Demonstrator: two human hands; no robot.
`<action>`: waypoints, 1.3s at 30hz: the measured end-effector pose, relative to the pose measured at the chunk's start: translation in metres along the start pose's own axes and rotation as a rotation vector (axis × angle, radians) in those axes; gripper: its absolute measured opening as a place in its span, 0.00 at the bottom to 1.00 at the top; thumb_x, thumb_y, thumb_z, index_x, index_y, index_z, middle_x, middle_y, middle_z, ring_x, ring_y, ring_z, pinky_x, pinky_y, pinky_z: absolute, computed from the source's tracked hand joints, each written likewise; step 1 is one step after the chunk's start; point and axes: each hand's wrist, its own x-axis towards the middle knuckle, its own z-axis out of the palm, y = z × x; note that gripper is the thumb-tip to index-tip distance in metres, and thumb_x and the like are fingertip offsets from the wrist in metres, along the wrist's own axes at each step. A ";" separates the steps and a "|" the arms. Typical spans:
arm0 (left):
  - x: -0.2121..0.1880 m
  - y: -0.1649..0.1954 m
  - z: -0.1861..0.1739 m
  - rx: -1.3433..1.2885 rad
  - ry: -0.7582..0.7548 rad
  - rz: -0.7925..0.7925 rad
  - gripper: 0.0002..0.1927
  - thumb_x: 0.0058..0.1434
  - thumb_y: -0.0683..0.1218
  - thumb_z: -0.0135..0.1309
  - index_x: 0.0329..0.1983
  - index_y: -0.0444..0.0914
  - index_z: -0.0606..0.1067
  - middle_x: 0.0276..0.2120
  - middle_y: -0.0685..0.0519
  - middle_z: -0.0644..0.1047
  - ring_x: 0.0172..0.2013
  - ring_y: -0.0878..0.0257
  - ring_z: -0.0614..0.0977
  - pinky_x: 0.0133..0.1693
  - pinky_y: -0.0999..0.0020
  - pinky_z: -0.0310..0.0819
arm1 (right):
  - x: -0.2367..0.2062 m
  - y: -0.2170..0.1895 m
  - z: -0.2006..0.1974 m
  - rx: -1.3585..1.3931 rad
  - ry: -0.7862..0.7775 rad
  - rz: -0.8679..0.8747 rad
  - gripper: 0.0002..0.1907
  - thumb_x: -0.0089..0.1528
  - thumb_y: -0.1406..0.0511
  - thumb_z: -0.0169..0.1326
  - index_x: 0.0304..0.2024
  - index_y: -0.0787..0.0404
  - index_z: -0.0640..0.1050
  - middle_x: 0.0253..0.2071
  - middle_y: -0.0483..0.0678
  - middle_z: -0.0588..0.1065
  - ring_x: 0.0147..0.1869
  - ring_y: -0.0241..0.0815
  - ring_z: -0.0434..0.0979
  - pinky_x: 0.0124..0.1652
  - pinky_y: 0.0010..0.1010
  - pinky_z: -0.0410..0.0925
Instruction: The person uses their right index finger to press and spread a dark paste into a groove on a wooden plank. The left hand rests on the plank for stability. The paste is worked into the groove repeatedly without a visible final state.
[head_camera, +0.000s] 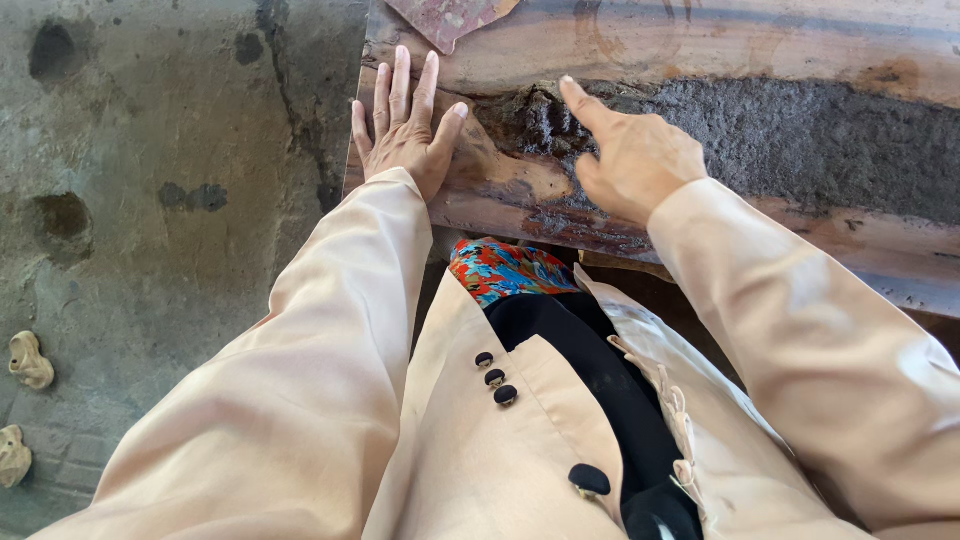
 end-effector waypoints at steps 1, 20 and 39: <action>0.000 0.000 0.000 -0.002 -0.001 0.002 0.37 0.72 0.69 0.35 0.81 0.60 0.46 0.81 0.61 0.38 0.79 0.62 0.37 0.74 0.48 0.19 | 0.002 -0.005 0.001 -0.031 -0.024 0.020 0.42 0.62 0.58 0.49 0.77 0.31 0.54 0.50 0.60 0.78 0.51 0.65 0.79 0.52 0.54 0.69; 0.000 0.006 -0.007 0.027 -0.055 -0.036 0.37 0.72 0.70 0.33 0.81 0.61 0.42 0.80 0.62 0.35 0.79 0.63 0.35 0.74 0.49 0.19 | -0.027 0.061 0.012 0.827 -0.082 0.099 0.30 0.63 0.61 0.55 0.69 0.52 0.73 0.37 0.57 0.79 0.37 0.39 0.74 0.37 0.31 0.66; 0.000 0.002 -0.005 0.026 -0.062 -0.028 0.38 0.72 0.71 0.31 0.82 0.60 0.41 0.81 0.61 0.34 0.79 0.62 0.34 0.74 0.47 0.18 | -0.045 0.051 0.020 0.198 -0.045 0.108 0.41 0.60 0.58 0.48 0.77 0.51 0.56 0.51 0.64 0.78 0.58 0.64 0.76 0.59 0.49 0.66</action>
